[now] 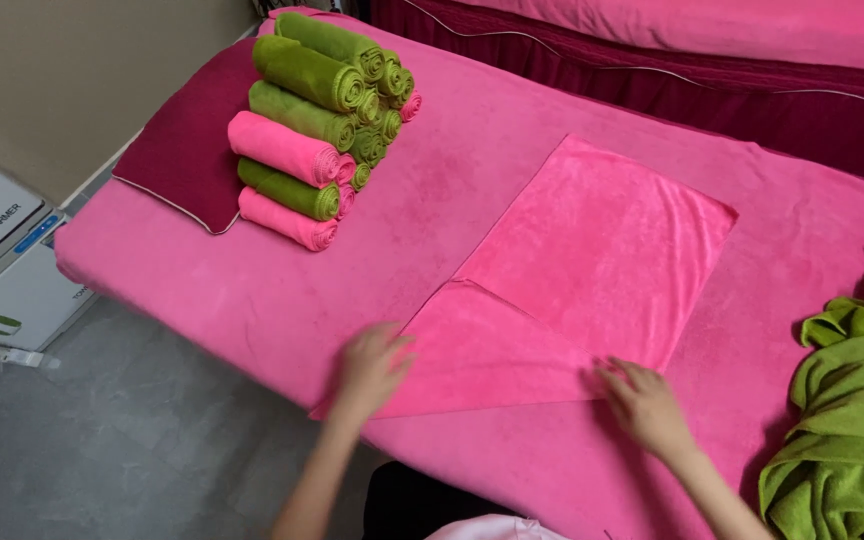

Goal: Folding and rolling a pink towel into a decorative cylinder on a massage table.

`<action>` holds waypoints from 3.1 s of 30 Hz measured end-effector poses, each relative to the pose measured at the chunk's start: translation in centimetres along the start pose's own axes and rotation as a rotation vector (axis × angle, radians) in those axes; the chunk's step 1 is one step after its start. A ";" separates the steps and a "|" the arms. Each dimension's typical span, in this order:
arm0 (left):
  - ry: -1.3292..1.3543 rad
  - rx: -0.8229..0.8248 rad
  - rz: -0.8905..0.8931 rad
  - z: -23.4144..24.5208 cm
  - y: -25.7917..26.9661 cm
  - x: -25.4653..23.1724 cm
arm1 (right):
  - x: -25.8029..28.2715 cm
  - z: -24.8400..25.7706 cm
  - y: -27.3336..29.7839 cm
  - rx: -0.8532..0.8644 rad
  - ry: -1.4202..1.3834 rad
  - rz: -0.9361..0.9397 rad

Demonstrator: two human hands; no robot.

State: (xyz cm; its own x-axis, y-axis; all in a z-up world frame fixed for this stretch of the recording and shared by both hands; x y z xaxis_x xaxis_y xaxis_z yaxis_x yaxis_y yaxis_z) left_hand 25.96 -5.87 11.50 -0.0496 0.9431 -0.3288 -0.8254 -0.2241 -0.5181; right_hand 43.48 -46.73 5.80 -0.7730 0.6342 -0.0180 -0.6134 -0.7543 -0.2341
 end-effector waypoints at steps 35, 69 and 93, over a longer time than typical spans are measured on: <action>-0.247 0.077 0.675 -1.5 20.0 9.4 | -5.2 -2.7 2.1 0.210 -0.165 -0.504; 0.593 0.618 0.154 -31.0 -0.2 -24.3 | -47.9 -8.5 -17.7 -0.434 -0.622 -1.274; 0.998 0.205 1.078 -23.9 -0.1 1.9 | -30.2 -16.5 -47.3 -0.294 -0.662 -1.046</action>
State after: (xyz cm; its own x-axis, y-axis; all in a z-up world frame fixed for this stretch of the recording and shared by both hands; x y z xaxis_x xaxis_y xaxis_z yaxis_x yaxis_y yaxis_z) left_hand 39.38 -9.94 -8.00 -0.3475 -0.2245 -0.9104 -0.7098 -0.5715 0.4118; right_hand 98.52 -27.44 1.38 0.0716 0.6316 0.7720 -0.9837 0.1725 -0.0500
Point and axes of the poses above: each hand's wrist, its own y-axis away from the middle knuckle, its own z-axis out of the back of the hand, x = y × z, the point moved 10 cm from there along -y, towards the middle knuckle, and after that the axes turned 4 degrees about -x, right-handed, at the moved point
